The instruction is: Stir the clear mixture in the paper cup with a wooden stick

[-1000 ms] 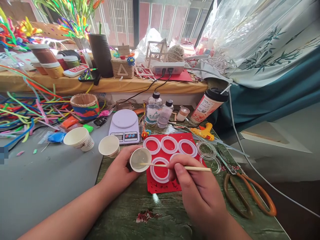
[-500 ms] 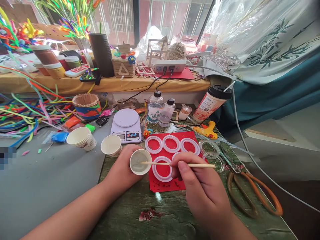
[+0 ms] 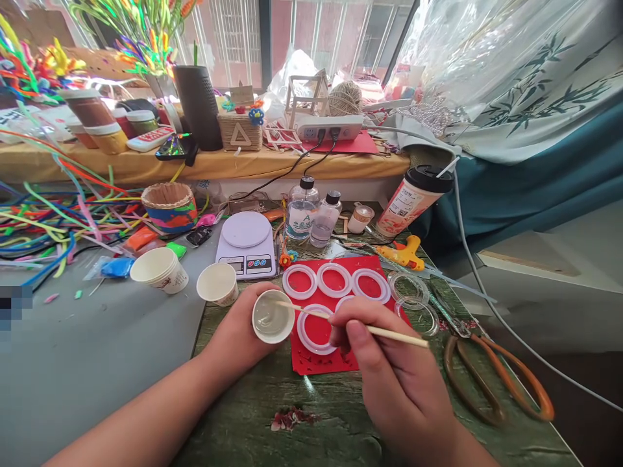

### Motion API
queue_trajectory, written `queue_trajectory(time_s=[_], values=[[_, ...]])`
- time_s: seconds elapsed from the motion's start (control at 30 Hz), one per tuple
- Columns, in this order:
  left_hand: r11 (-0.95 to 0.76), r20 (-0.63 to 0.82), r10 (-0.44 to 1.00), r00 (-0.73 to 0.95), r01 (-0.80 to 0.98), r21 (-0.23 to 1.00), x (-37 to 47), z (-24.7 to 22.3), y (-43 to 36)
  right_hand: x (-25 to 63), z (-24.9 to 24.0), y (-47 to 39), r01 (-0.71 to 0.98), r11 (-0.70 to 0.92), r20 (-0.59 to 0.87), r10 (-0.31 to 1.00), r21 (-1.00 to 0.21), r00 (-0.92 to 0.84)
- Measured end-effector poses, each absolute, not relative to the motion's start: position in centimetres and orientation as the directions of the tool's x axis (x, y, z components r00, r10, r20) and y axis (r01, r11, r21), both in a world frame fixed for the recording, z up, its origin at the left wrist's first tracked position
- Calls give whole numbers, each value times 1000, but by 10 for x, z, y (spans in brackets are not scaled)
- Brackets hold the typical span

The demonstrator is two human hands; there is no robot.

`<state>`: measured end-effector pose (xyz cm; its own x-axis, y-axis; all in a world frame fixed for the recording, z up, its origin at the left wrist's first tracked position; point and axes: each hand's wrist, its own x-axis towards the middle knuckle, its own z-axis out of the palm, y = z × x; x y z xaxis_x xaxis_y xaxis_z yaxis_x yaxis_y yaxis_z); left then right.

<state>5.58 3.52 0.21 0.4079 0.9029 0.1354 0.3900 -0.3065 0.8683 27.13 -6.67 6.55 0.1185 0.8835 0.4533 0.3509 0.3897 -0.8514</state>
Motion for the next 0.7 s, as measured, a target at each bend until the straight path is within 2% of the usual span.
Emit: queue_trajectory(time_s=[0.1, 0.2, 0.4, 0.53, 0.7], values=[[-297, 135, 909, 395, 384, 874, 55, 1, 36, 270, 66, -65, 337, 396, 436, 898, -854, 49], [-297, 123, 902, 415, 386, 873, 54, -1, 36, 270, 67, -62, 371, 391, 440, 896, -842, 56], [-396, 159, 846, 509, 399, 827, 50, -6, 35, 270, 67, -63, 356, 371, 409, 912, -858, 36], [-438, 183, 825, 534, 403, 804, 48, -6, 36, 272, 66, -67, 367, 359, 429, 894, -858, 127], [-494, 260, 817, 515, 391, 776, 52, -1, 39, 273, 64, -66, 369, 347, 417, 900, -862, 128]])
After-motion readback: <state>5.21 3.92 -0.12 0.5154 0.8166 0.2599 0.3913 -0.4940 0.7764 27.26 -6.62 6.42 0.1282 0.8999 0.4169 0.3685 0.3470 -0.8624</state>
